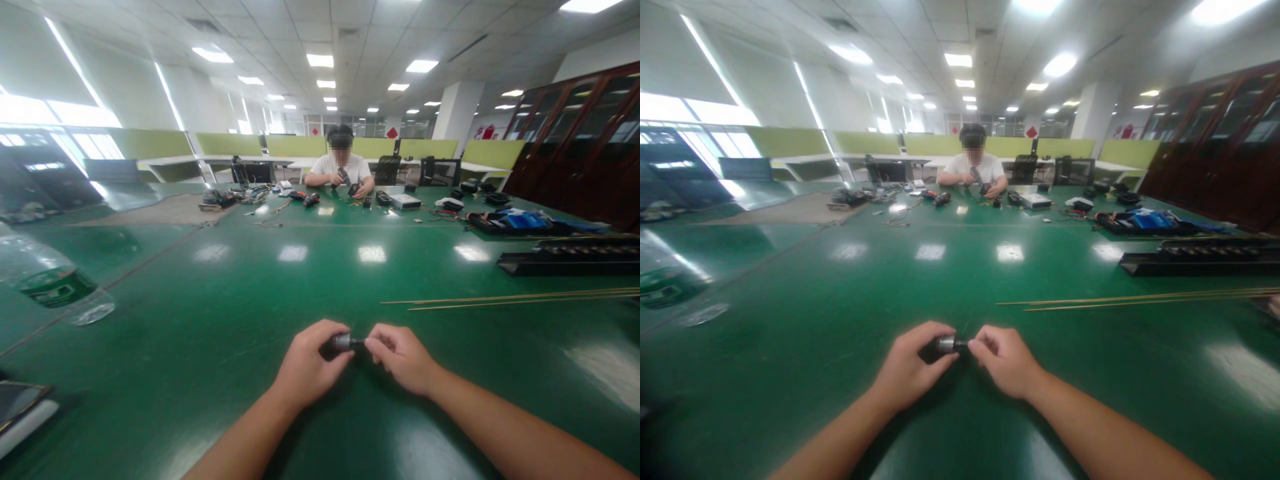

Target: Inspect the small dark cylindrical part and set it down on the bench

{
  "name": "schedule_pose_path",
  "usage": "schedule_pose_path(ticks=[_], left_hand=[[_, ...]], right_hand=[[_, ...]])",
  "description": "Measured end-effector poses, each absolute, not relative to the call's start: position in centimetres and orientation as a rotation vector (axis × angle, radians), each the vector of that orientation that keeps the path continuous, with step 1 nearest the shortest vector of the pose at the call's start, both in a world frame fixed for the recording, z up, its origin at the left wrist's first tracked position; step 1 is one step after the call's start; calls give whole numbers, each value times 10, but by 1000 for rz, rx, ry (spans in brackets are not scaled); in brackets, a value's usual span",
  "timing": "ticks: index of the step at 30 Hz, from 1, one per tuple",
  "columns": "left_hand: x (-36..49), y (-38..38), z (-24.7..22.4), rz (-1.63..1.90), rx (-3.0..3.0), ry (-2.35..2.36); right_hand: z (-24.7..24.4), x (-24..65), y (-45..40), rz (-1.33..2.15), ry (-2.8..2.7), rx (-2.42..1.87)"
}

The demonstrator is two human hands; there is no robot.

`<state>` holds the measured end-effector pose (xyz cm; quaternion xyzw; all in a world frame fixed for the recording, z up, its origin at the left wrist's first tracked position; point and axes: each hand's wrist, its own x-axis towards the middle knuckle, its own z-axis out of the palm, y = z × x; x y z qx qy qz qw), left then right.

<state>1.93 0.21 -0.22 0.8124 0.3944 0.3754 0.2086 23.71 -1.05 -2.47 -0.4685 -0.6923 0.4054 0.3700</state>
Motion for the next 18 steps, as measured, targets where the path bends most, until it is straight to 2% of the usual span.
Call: schedule_pose_path(ticks=[18], left_hand=[[8,12,-2,1088,2251,1225]], right_hand=[[-23,238,-12,965,-1788,-1222]])
